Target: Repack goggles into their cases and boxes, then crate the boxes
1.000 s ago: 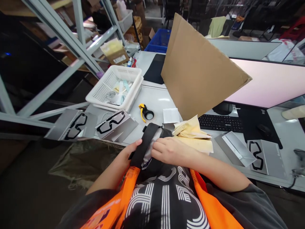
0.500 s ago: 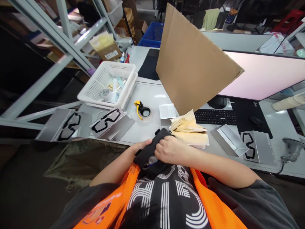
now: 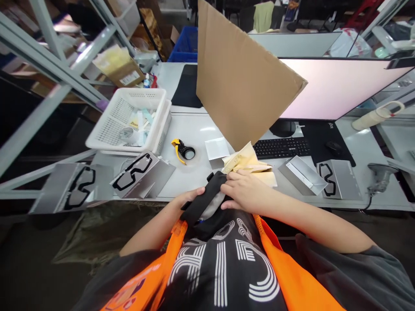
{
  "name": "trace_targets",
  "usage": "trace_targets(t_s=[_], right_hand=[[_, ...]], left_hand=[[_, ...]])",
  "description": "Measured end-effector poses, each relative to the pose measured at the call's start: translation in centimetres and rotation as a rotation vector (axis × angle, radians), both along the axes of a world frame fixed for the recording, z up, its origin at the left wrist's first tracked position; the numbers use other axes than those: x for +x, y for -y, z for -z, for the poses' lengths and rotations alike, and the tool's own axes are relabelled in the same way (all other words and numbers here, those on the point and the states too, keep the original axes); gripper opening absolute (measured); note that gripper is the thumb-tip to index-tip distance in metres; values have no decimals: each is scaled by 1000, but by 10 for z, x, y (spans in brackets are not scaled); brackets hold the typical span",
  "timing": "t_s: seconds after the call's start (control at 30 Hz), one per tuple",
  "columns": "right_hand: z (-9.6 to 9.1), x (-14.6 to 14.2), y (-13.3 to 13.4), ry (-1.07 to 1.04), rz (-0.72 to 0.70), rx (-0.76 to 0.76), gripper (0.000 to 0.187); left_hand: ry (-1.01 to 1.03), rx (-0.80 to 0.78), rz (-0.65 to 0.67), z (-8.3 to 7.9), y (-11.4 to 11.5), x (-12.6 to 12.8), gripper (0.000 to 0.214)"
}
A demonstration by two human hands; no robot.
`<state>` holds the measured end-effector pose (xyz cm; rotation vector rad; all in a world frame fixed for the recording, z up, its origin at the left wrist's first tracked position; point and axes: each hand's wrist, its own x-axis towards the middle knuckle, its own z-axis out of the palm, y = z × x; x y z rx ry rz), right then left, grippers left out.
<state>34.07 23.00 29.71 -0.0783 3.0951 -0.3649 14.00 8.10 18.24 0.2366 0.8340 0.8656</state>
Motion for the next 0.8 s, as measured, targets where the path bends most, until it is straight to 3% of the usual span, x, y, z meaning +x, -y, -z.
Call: trace_targets(t_s=[0.07, 0.2, 0.27, 0.43, 0.57, 0.7, 0.8], right_hand=[[-4, 3, -2, 47, 42, -91, 44], [-15, 10, 2, 134, 54, -533, 52], [-17, 10, 7, 159, 28, -670, 48], [-9, 8, 19, 115, 28, -781, 30], [1, 8, 29, 46, 141, -914, 26], [2, 15, 38, -26, 165, -825, 6], [5, 27, 28, -229, 274, -742, 11]], left_hand=[[16, 26, 29, -4, -3, 2, 58], [49, 114, 27, -10, -9, 10, 64], [55, 114, 32, -13, -11, 12, 62], [45, 21, 146, -20, -15, 16, 59], [-73, -7, 121, -17, -23, 22, 58], [-86, 30, 168, -9, -29, 28, 66], [-122, 133, 190, -17, -30, 28, 82]])
